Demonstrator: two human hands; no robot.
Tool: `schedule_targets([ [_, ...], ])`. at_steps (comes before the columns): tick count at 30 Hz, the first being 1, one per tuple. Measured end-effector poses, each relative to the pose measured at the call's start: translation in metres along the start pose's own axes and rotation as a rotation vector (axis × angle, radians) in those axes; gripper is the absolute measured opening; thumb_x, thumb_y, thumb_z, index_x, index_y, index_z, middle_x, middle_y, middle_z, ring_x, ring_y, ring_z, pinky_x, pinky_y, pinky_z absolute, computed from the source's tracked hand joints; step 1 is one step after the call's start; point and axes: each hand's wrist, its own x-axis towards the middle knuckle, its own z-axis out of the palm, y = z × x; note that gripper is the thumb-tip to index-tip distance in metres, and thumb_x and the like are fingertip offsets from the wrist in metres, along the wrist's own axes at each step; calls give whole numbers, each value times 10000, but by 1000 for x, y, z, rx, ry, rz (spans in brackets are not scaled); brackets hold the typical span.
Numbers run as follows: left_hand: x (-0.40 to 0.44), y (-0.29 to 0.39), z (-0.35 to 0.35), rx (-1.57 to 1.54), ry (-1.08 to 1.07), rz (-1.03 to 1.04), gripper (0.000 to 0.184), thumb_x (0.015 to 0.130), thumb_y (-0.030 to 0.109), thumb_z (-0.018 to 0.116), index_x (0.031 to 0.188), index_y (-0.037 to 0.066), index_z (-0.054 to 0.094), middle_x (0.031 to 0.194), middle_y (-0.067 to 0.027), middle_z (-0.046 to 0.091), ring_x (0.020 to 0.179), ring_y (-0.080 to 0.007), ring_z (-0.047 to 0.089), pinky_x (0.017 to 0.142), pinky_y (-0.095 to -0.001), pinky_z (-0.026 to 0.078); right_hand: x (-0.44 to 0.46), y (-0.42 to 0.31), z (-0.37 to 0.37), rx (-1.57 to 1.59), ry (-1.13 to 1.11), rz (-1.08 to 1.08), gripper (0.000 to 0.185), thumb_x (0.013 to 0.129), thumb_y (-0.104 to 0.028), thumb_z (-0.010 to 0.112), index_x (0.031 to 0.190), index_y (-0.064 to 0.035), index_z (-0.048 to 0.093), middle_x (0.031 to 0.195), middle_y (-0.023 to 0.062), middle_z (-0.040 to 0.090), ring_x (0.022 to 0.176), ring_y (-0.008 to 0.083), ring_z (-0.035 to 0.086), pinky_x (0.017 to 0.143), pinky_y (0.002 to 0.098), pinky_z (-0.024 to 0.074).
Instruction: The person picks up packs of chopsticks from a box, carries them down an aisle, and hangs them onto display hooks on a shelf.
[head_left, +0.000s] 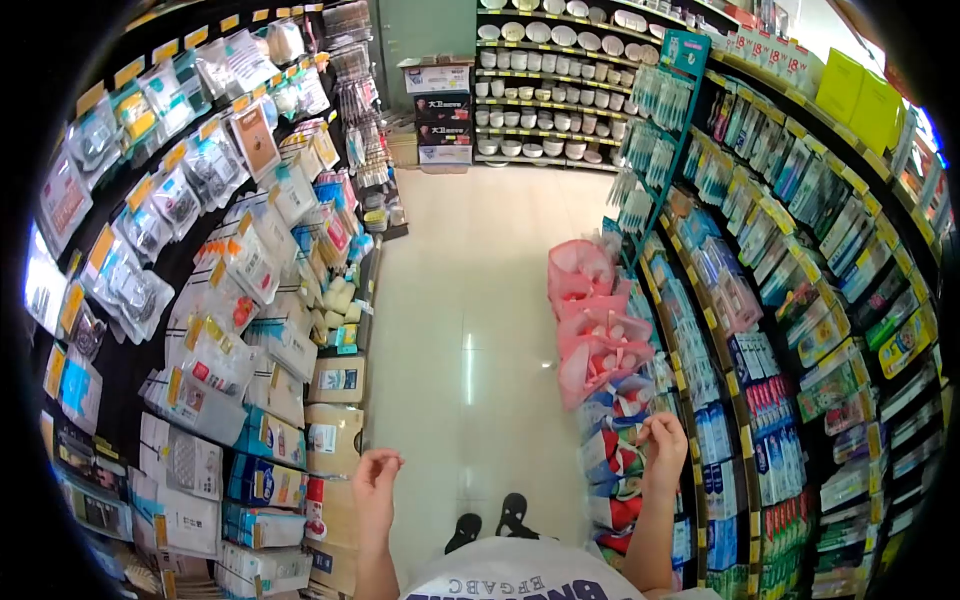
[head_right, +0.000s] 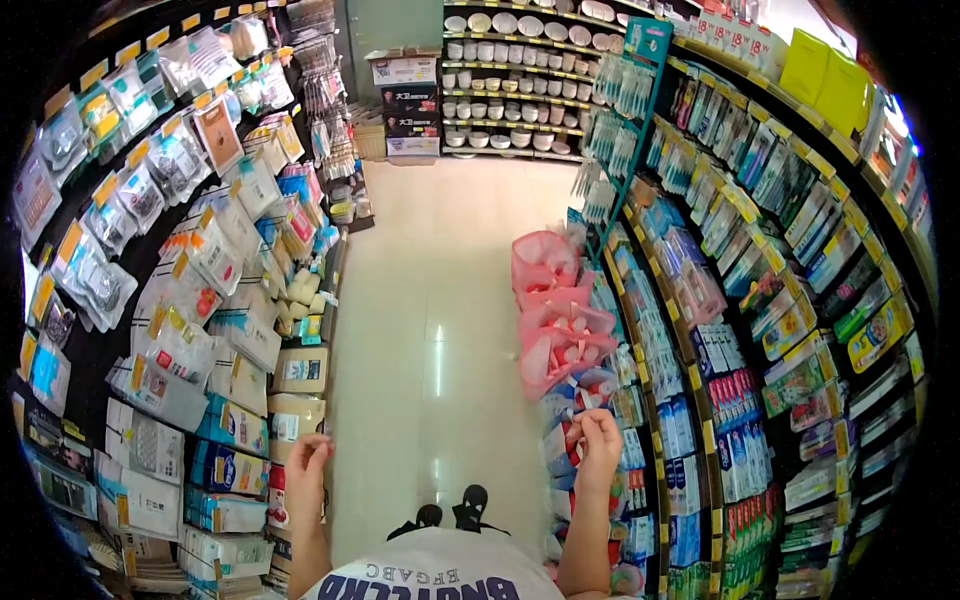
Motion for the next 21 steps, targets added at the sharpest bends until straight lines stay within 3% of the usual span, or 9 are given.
schedule_targets([
  [2,1,4,24,111,-77,-59,59,815,51,497,851,20,531,786,-28,540,747,-98,495,720,-218,388,5,-2,-14,81,114,66,85,822,-92,471,792,-20,507,647,24,488,579,92,461,549,207,374],
  [5,20,-4,60,21,-138,79,60,798,43,508,843,25,544,767,-24,550,741,-90,500,703,-222,390,7,-3,-47,19,110,42,126,842,-141,467,787,-31,495,660,32,465,611,107,452,597,229,357],
  [11,35,-15,105,-11,-231,48,72,798,43,504,843,18,553,752,-25,558,731,-89,515,696,-227,396,23,15,-86,47,265,78,103,831,-116,475,799,-25,512,641,24,482,590,96,458,562,216,364],
  [21,130,-40,127,-13,-263,-19,79,800,57,507,847,19,558,757,-27,563,727,-91,519,692,-224,403,103,38,-14,36,179,96,92,819,-96,468,798,-16,509,654,27,488,590,105,461,557,232,378],
])
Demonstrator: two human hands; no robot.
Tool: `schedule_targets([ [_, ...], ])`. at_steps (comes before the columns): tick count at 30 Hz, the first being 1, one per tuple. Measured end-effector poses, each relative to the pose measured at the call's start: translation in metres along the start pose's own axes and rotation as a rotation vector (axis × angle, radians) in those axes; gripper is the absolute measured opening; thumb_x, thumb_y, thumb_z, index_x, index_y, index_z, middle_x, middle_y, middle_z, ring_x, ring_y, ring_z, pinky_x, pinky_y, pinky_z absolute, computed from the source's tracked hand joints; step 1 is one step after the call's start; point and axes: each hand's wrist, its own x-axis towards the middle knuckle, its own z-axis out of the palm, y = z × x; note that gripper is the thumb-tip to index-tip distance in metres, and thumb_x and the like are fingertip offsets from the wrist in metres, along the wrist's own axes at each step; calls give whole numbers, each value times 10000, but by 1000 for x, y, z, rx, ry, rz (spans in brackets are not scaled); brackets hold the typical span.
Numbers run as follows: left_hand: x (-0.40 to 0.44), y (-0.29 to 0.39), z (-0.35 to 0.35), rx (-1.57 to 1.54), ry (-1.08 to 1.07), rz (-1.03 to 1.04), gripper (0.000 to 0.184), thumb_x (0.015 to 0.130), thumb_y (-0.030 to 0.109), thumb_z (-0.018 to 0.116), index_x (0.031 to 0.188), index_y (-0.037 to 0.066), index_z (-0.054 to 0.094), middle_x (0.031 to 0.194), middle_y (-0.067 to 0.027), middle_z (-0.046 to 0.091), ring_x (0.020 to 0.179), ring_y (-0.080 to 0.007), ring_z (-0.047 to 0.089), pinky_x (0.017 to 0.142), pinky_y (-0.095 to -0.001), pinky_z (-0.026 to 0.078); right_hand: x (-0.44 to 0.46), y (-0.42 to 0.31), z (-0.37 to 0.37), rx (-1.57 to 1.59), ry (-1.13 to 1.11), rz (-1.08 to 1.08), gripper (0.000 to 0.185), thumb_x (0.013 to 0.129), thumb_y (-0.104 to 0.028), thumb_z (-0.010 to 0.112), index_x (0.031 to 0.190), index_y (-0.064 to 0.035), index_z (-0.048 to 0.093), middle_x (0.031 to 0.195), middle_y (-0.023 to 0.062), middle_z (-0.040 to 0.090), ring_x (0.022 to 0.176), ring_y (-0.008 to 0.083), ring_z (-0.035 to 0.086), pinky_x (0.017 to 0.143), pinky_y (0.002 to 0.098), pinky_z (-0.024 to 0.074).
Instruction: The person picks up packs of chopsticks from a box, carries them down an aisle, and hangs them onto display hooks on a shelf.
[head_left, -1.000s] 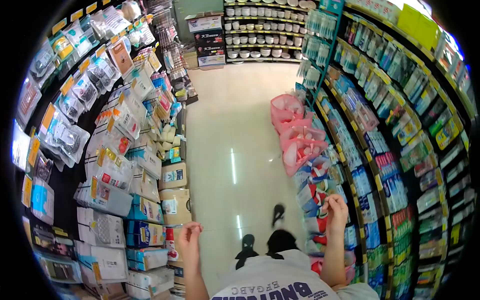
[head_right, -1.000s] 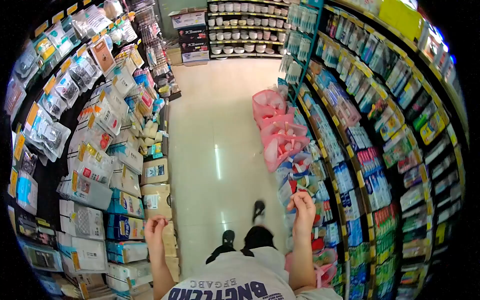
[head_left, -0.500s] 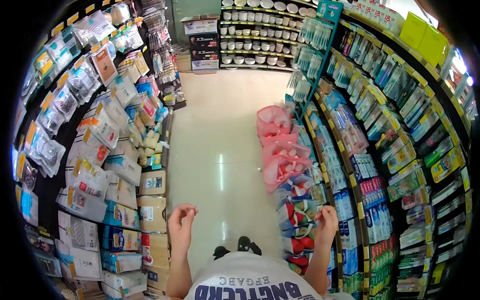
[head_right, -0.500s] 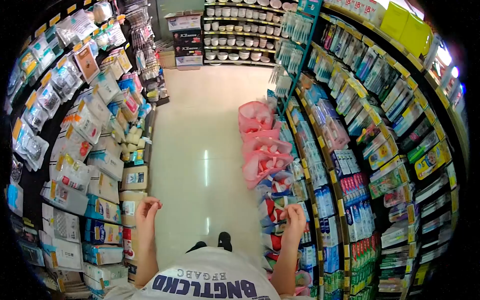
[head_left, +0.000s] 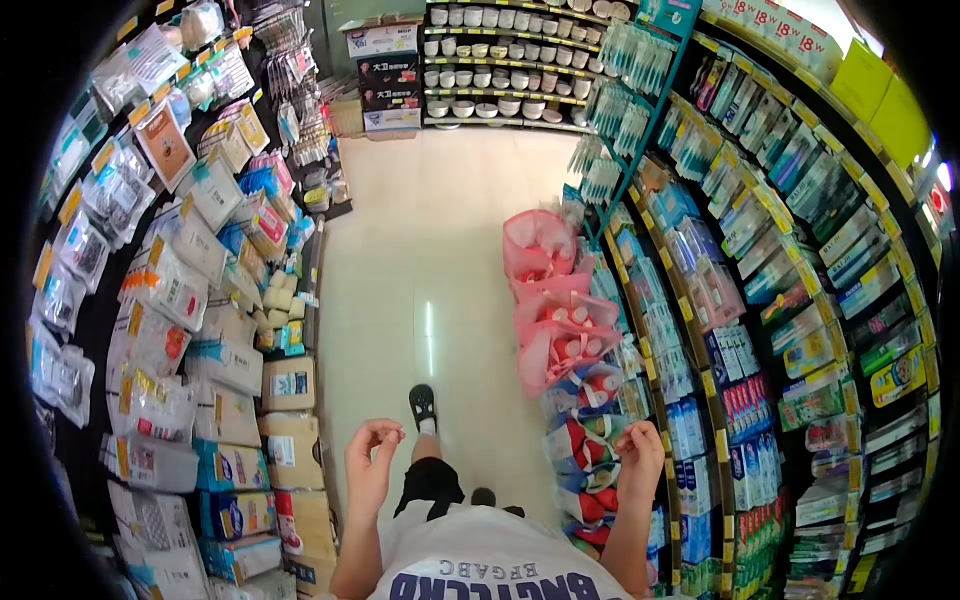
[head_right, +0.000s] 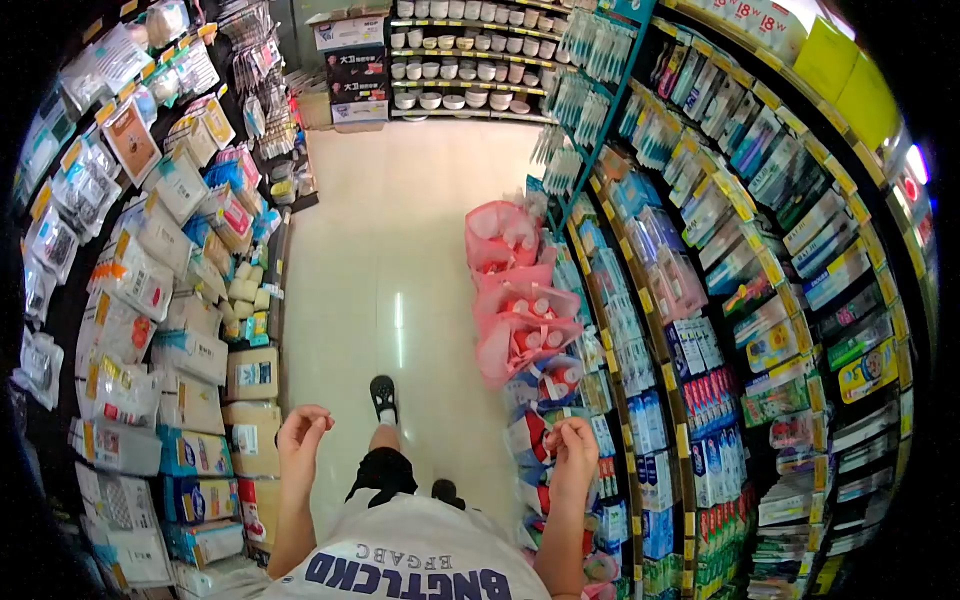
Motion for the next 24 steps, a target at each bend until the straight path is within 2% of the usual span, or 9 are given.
schedule_targets([
  [5,107,-6,-23,-11,-15,43,79,805,60,508,851,14,553,765,-32,568,742,-98,535,701,-223,407,54,24,76,96,-8,-35,87,815,-95,472,793,-21,510,652,29,491,583,99,465,549,225,377],
  [7,153,9,-35,7,-36,75,75,804,57,511,852,15,550,764,-34,570,747,-104,542,705,-227,411,75,29,118,127,-16,-57,89,812,-103,481,794,-22,516,649,33,503,584,94,469,550,219,379],
  [11,229,43,-75,25,68,221,77,798,46,507,855,15,548,759,-34,569,745,-107,543,707,-228,411,124,38,206,122,-110,-59,101,816,-120,477,792,-27,506,638,36,496,591,108,461,556,219,361],
  [16,286,26,-116,27,116,143,78,799,49,504,856,19,548,762,-27,560,749,-98,533,710,-223,408,156,61,277,25,-239,-27,87,808,-107,495,798,-29,533,670,27,527,612,98,494,581,217,388],
  [21,317,-10,-125,-68,139,-11,73,802,46,510,861,19,544,776,-32,558,745,-98,528,691,-221,409,191,98,313,-33,-272,82,110,813,-127,491,802,-24,528,699,26,538,611,99,508,581,216,394],
  [24,343,-9,-130,-43,171,-23,66,802,41,511,858,22,540,775,-28,550,732,-92,516,686,-215,403,219,109,340,-79,-303,144,123,813,-128,487,790,-17,536,685,34,542,611,99,510,583,216,402],
])
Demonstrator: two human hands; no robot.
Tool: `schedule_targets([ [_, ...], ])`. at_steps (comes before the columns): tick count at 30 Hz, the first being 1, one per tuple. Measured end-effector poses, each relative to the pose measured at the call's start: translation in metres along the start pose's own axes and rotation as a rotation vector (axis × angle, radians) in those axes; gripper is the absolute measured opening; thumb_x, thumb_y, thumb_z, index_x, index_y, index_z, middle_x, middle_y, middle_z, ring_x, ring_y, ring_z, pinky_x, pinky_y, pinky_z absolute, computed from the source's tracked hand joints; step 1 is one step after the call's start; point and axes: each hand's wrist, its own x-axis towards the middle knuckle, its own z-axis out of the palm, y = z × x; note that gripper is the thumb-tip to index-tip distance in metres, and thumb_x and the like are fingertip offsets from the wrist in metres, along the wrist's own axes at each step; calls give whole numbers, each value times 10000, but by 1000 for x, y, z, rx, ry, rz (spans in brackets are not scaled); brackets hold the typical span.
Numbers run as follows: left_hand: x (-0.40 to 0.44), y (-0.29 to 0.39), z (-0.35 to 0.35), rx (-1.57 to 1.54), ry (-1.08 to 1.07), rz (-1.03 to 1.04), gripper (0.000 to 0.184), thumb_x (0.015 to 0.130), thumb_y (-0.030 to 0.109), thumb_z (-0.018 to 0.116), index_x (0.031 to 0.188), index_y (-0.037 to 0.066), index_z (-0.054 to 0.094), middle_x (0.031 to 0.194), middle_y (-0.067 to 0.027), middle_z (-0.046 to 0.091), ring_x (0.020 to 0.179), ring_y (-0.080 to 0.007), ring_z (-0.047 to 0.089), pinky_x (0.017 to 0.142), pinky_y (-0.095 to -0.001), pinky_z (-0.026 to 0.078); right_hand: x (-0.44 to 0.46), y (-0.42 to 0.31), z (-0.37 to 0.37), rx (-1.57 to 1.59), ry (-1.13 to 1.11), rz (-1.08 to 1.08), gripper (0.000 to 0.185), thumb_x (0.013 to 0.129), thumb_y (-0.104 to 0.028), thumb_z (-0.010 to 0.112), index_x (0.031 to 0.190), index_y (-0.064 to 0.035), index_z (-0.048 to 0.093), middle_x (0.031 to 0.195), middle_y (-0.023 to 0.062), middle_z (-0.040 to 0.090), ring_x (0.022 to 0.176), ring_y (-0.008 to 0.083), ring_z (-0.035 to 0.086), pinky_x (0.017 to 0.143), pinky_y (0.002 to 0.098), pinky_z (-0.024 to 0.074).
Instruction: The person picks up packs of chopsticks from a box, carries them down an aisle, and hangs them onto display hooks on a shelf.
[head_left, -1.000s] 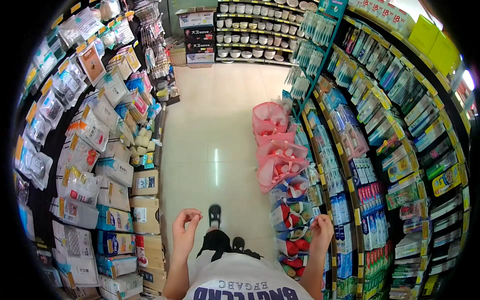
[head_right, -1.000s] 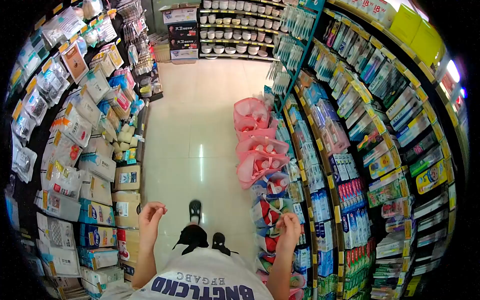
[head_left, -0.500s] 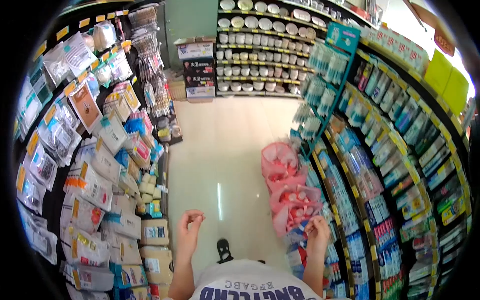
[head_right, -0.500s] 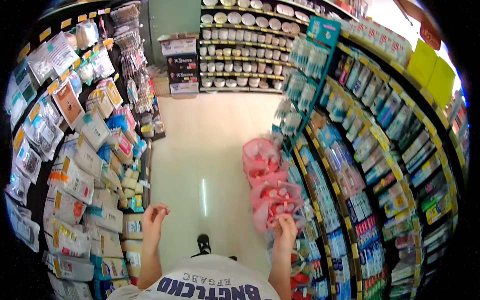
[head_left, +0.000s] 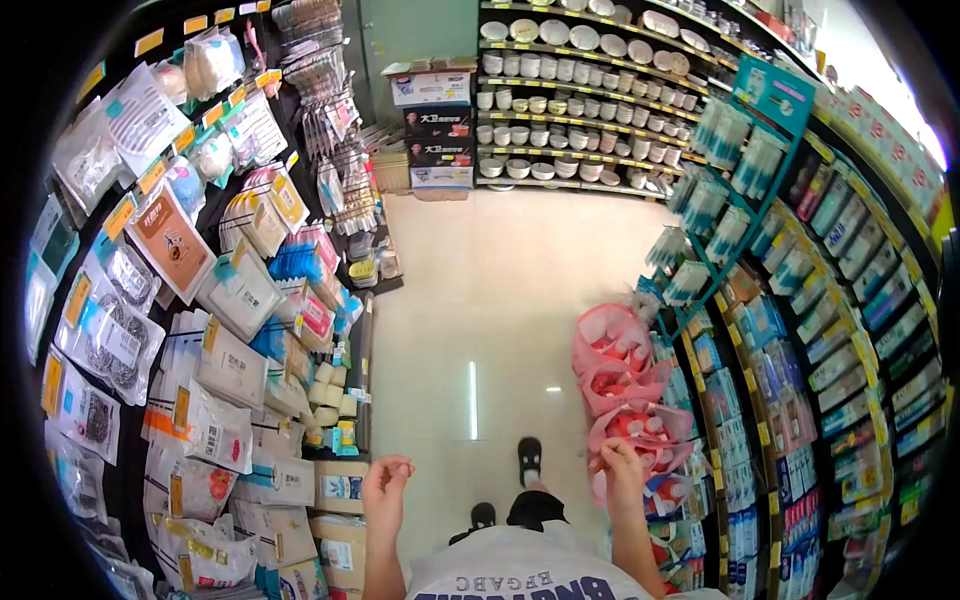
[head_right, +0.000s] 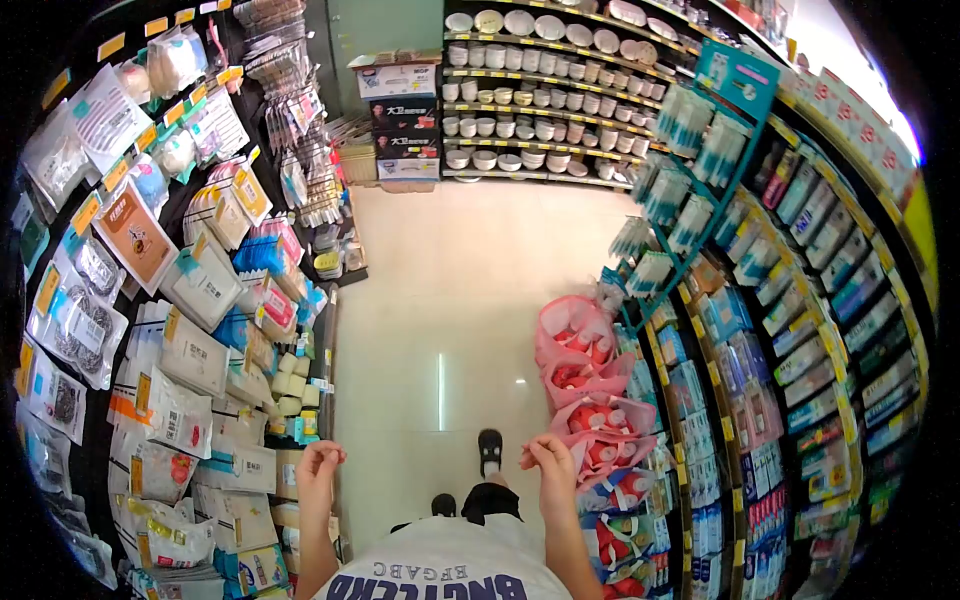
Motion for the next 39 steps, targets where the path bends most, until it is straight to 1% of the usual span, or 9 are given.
schedule_targets([
  [4,50,17,5,60,115,30,64,805,35,504,858,19,536,771,-24,537,739,-88,500,691,-207,392,67,-2,25,-31,-39,76,124,805,-121,494,781,-10,545,661,41,544,608,102,512,582,220,407],
  [12,165,34,73,-2,273,128,73,815,40,502,875,10,531,784,-18,529,741,-92,505,703,-211,400,239,-21,42,-14,-182,-3,137,802,-123,501,783,2,552,657,49,554,587,110,515,571,223,414],
  [15,209,41,103,-25,248,240,75,811,47,510,874,17,537,778,-16,535,743,-88,505,697,-210,401,288,-45,42,3,-182,-25,138,804,-122,497,784,3,553,656,48,554,596,111,519,577,222,417],
  [19,255,45,138,58,242,249,81,803,57,511,866,19,546,762,-22,546,728,-86,506,683,-216,398,335,-68,35,-77,-178,-122,129,803,-119,496,782,-8,559,652,36,545,616,103,515,588,223,412],
  [23,289,26,168,70,187,229,78,795,51,515,851,18,557,749,-33,562,721,-98,526,686,-223,406,356,-63,27,-134,-137,-99,107,799,-111,499,789,-18,552,659,27,542,610,102,503,597,226,403],
  [25,307,18,185,94,165,204,76,792,47,515,843,17,562,741,-38,569,716,-103,533,686,-226,409,370,-49,17,-42,-90,-24,94,801,-93,491,791,-16,544,654,25,537,606,104,500,592,224,398],
  [29,342,13,208,136,78,136,77,783,31,515,838,11,565,725,-45,583,697,-110,542,670,-232,417,388,-54,15,39,-9,-45,82,803,-71,480,783,-15,536,649,26,532,601,96,498,579,212,394],
  [35,419,15,230,190,-21,197,87,773,21,522,844,12,572,747,-51,591,716,-105,543,668,-232,419,439,-50,17,100,166,-88,83,802,-60,473,773,-17,537,649,21,524,581,79,481,548,194,381],
  [39,479,11,233,196,-86,209,88,772,27,529,845,12,574,766,-56,594,717,-113,546,670,-233,420,478,-45,44,95,177,-115,66,806,-81,480,773,-29,505,648,37,503,571,104,482,538,208,404],
])
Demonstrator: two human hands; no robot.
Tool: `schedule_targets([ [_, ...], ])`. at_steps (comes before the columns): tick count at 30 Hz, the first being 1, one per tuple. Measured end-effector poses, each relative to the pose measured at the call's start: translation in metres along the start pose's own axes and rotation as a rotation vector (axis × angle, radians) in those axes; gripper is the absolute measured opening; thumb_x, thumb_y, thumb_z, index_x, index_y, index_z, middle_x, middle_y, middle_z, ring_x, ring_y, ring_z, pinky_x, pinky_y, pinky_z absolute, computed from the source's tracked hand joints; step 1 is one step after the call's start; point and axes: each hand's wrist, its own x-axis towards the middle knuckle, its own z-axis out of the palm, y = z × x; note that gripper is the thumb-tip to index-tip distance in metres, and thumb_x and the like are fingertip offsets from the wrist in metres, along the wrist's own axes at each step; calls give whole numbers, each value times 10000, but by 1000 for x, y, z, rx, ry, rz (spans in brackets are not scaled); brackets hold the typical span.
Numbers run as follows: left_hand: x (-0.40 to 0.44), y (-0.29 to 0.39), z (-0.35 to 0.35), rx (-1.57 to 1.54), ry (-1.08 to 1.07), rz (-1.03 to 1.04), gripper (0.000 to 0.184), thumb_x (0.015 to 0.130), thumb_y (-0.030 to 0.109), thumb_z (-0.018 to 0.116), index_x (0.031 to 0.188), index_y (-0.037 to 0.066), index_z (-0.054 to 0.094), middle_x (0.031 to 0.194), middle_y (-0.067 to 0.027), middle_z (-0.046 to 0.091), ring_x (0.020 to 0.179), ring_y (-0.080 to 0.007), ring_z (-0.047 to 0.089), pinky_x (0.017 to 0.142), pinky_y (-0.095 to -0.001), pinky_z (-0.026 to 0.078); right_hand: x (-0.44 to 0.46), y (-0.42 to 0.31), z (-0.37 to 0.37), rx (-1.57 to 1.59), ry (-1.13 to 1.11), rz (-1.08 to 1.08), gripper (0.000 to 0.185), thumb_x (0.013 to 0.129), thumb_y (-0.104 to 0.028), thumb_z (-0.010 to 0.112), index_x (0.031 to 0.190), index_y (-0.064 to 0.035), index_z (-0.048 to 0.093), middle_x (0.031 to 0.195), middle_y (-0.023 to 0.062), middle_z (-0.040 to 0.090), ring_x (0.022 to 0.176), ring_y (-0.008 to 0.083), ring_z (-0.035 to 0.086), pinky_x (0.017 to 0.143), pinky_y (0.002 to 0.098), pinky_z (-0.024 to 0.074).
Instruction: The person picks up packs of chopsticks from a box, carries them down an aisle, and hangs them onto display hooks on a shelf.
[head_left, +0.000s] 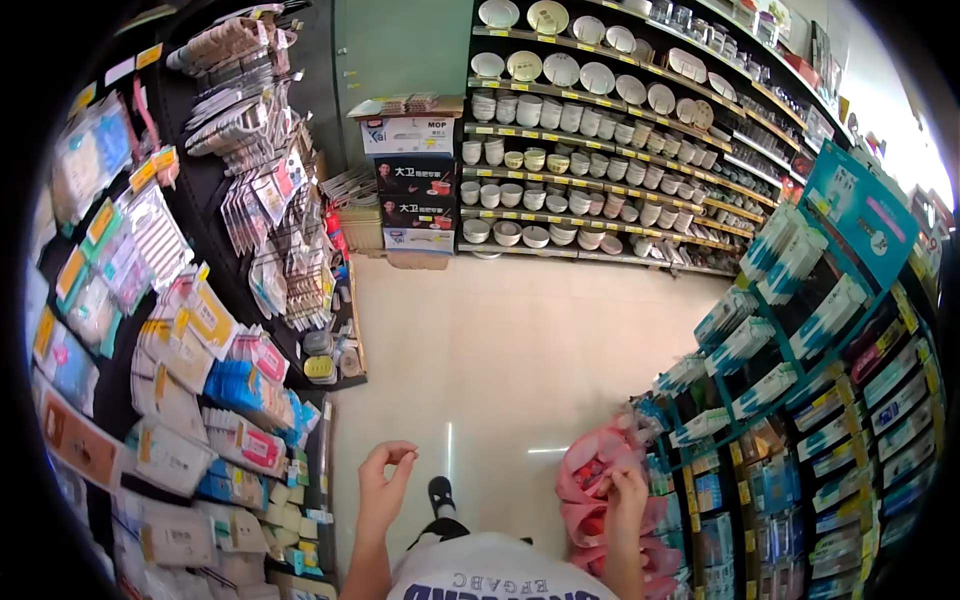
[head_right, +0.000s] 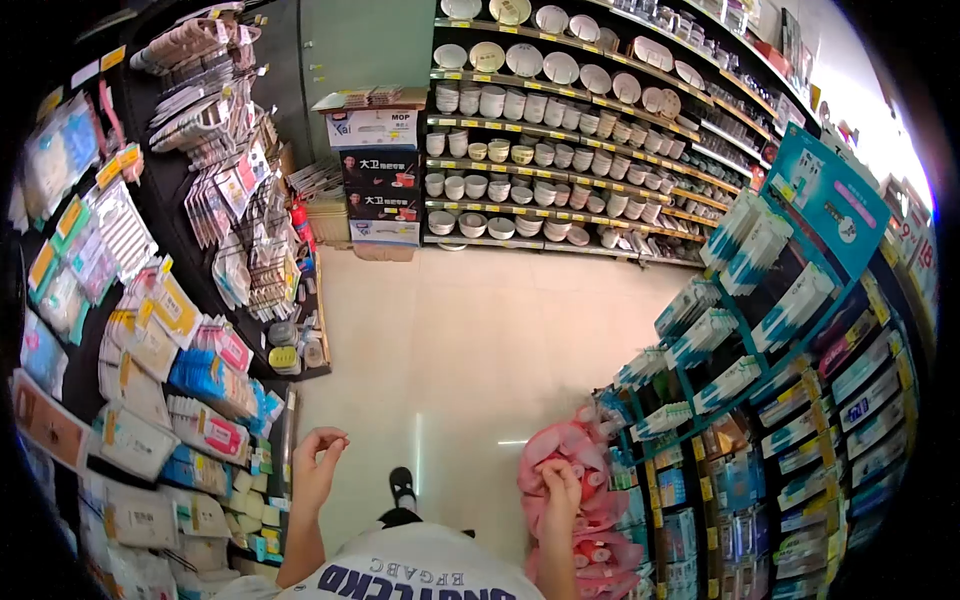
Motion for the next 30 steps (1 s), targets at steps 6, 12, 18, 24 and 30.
schedule_targets([
  [6,115,22,-52,253,45,197,114,759,51,547,862,11,575,777,-85,582,717,-165,546,682,-259,413,68,-1,98,77,-1,-133,82,798,-73,476,763,-11,516,654,29,500,588,88,455,564,205,361],
  [12,184,-5,-98,230,164,179,116,759,36,532,864,7,573,791,-61,572,723,-135,528,683,-246,411,126,21,197,-48,-207,-131,108,801,-81,463,756,-2,521,641,41,507,598,101,480,580,221,386],
  [18,215,-24,-114,300,143,58,119,759,30,529,864,-5,572,803,-74,582,741,-145,546,689,-251,424,157,56,255,-128,-353,-22,97,809,-65,459,779,-1,525,655,38,520,615,97,490,598,222,404],
  [24,252,-44,-127,299,271,-2,124,759,29,529,871,-3,573,798,-76,582,724,-145,542,676,-249,423,212,70,298,-209,-399,36,104,787,-76,457,745,-2,518,623,42,514,588,103,488,581,221,393],
  [30,318,-63,-97,292,254,-50,110,760,37,534,855,-11,562,785,-82,576,722,-149,538,676,-247,419,292,85,336,-185,-474,59,104,813,-71,472,780,10,528,665,43,526,621,101,493,602,221,407],
])
